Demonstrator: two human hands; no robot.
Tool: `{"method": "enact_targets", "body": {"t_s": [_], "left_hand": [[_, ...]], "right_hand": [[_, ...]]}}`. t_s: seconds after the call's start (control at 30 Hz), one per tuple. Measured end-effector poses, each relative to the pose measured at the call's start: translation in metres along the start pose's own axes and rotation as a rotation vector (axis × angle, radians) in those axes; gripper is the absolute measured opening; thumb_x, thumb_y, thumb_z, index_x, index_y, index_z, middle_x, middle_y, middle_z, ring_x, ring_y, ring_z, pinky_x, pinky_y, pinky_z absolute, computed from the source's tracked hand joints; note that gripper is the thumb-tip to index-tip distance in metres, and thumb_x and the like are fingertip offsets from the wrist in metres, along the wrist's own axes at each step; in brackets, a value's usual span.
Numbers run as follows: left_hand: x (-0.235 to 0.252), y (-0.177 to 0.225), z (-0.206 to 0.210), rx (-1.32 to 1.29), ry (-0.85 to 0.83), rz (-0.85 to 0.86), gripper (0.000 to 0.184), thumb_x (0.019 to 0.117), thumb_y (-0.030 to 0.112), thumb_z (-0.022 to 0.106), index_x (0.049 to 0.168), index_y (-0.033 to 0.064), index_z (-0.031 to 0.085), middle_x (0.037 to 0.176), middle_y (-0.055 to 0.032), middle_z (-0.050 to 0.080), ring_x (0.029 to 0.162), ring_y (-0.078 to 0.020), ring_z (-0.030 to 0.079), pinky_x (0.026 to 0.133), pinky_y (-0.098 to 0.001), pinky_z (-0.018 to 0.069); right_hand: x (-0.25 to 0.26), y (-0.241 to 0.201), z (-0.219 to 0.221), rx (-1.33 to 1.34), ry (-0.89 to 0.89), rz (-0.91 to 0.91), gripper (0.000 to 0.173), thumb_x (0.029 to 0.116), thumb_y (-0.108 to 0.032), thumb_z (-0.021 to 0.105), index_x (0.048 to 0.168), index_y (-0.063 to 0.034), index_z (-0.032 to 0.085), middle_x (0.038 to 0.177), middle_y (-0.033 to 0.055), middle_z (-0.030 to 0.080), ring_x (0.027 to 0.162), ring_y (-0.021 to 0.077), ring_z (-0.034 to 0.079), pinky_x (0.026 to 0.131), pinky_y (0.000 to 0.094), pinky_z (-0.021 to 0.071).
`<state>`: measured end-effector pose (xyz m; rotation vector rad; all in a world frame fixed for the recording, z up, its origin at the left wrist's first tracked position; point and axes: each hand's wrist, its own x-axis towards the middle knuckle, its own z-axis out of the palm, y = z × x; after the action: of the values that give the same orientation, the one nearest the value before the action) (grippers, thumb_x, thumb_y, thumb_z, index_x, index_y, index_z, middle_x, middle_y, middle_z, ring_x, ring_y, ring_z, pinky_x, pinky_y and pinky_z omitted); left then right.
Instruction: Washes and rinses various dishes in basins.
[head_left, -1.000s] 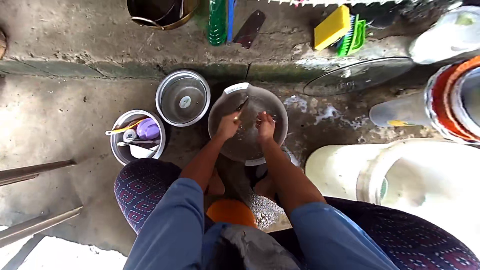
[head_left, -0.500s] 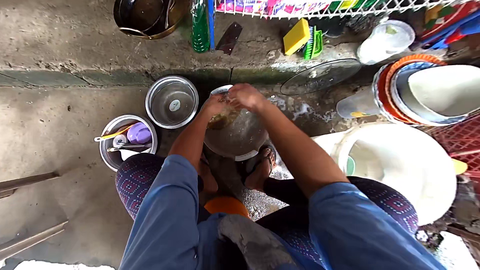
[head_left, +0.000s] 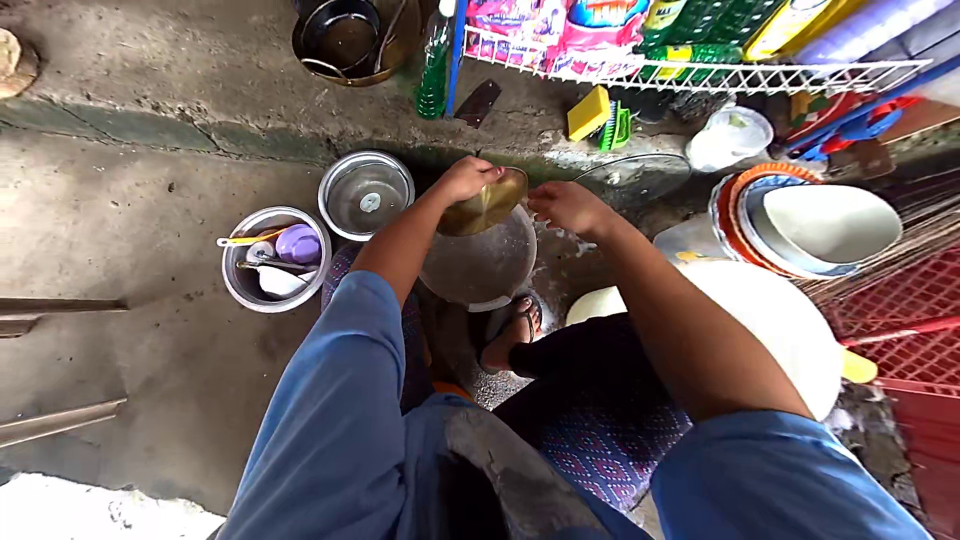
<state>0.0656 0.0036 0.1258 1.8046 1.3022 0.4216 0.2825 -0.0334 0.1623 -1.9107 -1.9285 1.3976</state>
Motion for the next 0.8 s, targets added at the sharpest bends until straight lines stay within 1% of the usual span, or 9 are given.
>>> {"method": "enact_targets", "body": {"t_s": [0.2,0.27,0.33,0.4,0.53,0.57,0.7,0.77,0.8], "left_hand": [[-0.012,0.002,-0.003,-0.001,0.035,-0.009,0.045,0.1107,0.033,0.046,0.112,-0.0042,0.070,0.116,-0.0214,0.068,0.113,-0.0295,0.063,0.102,-0.0496,0.0454],[-0.011,0.000,0.001,-0.048,0.061,-0.023,0.045,0.1102,0.034,0.047,0.114,-0.0048,0.070,0.122,-0.0226,0.068,0.120,-0.0320,0.062,0.106,-0.0518,0.0446],[-0.013,-0.003,0.002,-0.053,0.078,-0.017,0.046,0.1100,0.034,0.047,0.115,-0.0048,0.071,0.124,-0.0226,0.068,0.122,-0.0325,0.062,0.108,-0.0517,0.0444],[-0.016,-0.004,-0.008,-0.019,0.070,-0.014,0.046,0.1106,0.033,0.046,0.114,-0.0056,0.070,0.122,-0.0232,0.067,0.120,-0.0327,0.062,0.106,-0.0511,0.0450],[-0.051,-0.002,-0.074,0.086,0.062,-0.030,0.039,0.1103,0.027,0.047,0.118,-0.0052,0.068,0.123,-0.0218,0.066,0.118,-0.0297,0.062,0.103,-0.0478,0.0456],[-0.069,-0.003,-0.097,0.150,0.056,-0.036,0.037,0.1095,0.027,0.049,0.116,-0.0046,0.067,0.118,-0.0205,0.066,0.112,-0.0280,0.062,0.099,-0.0469,0.0461],[-0.155,-0.028,-0.184,0.527,-0.084,-0.138,0.029,0.1042,0.026,0.059,0.108,-0.0003,0.070,0.104,-0.0211,0.068,0.102,-0.0361,0.064,0.091,-0.0605,0.0478],[-0.194,-0.052,-0.206,0.627,-0.205,-0.282,0.024,0.1037,0.022,0.060,0.111,0.0020,0.071,0.103,-0.0217,0.069,0.101,-0.0392,0.065,0.091,-0.0639,0.0473],[-0.210,-0.066,-0.209,0.639,-0.267,-0.381,0.024,0.1037,0.020,0.060,0.114,0.0015,0.071,0.107,-0.0227,0.069,0.106,-0.0408,0.065,0.094,-0.0647,0.0463]], "right_hand": [[0.001,-0.020,0.012,-0.109,-0.069,-0.113,0.035,0.1101,-0.023,0.050,0.133,0.0025,0.059,0.128,0.0250,0.063,0.115,0.0370,0.064,0.100,0.0570,0.0489],[0.006,-0.016,0.011,-0.253,-0.071,-0.201,0.035,0.1091,-0.024,0.052,0.131,0.0019,0.062,0.126,0.0260,0.065,0.116,0.0405,0.063,0.102,0.0620,0.0462],[0.011,-0.012,0.012,-0.385,-0.097,-0.256,0.036,0.1088,-0.023,0.053,0.132,0.0036,0.062,0.131,0.0287,0.063,0.124,0.0460,0.059,0.107,0.0673,0.0408],[0.016,-0.002,0.014,-0.472,-0.095,-0.281,0.035,0.1084,-0.022,0.054,0.129,0.0044,0.064,0.129,0.0295,0.064,0.123,0.0488,0.060,0.105,0.0706,0.0408],[0.015,0.006,0.007,-0.503,-0.158,-0.200,0.034,0.1088,-0.017,0.052,0.131,0.0066,0.062,0.129,0.0327,0.063,0.122,0.0502,0.059,0.105,0.0699,0.0404],[0.015,0.008,0.006,-0.499,-0.169,-0.177,0.034,0.1089,-0.016,0.052,0.131,0.0071,0.062,0.129,0.0334,0.062,0.122,0.0502,0.059,0.104,0.0691,0.0405],[0.024,0.032,-0.006,-0.450,-0.200,-0.141,0.034,0.1094,-0.017,0.051,0.133,0.0051,0.061,0.129,0.0329,0.062,0.118,0.0479,0.061,0.103,0.0672,0.0435],[0.026,0.038,-0.009,-0.390,-0.198,-0.104,0.034,0.1096,-0.016,0.050,0.133,0.0055,0.060,0.127,0.0322,0.063,0.114,0.0441,0.063,0.101,0.0621,0.0467],[0.025,0.038,-0.010,-0.364,-0.200,-0.071,0.034,0.1101,-0.015,0.049,0.134,0.0059,0.059,0.128,0.0323,0.062,0.113,0.0430,0.063,0.100,0.0604,0.0469]]}}
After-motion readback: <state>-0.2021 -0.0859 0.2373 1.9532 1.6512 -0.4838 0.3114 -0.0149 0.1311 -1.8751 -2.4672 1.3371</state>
